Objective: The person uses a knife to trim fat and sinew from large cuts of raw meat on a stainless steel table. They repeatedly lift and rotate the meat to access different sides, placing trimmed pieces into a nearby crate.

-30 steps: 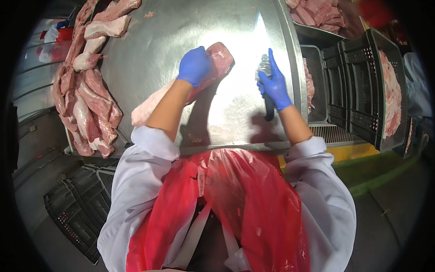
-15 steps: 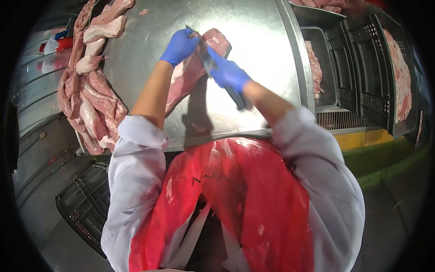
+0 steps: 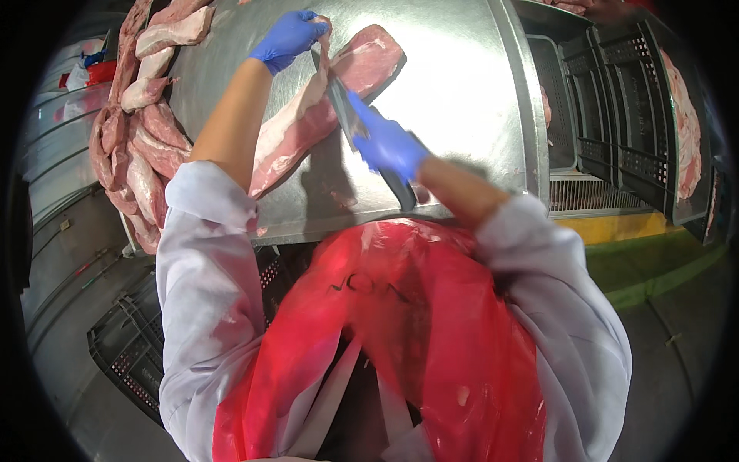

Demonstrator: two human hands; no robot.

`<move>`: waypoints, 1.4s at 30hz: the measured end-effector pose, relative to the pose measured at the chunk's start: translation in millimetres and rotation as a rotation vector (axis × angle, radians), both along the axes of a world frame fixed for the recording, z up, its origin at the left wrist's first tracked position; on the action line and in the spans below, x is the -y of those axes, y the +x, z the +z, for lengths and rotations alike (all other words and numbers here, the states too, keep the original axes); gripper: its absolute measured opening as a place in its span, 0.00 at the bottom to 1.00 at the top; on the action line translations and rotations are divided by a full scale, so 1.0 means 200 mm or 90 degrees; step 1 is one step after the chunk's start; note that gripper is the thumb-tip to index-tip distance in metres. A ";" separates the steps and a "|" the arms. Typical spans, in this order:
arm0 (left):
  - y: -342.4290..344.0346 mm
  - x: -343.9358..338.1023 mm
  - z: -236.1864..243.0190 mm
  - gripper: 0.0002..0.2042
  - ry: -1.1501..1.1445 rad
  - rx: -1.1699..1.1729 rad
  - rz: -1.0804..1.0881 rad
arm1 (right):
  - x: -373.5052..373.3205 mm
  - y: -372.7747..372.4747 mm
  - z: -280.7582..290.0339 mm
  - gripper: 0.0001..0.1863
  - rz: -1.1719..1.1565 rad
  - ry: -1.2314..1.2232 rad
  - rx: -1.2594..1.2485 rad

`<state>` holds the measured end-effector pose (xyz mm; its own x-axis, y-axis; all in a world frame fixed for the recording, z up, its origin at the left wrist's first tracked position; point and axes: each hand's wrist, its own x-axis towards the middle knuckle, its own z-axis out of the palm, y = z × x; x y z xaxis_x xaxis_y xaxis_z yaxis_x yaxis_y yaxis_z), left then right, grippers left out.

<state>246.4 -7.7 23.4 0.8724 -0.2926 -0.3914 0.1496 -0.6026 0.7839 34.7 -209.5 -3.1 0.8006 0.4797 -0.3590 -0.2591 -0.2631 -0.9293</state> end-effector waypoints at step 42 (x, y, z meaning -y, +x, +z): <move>-0.69 -0.95 -0.05 0.20 0.431 0.261 -0.289 | -0.73 0.17 -0.11 0.39 -0.119 0.000 0.071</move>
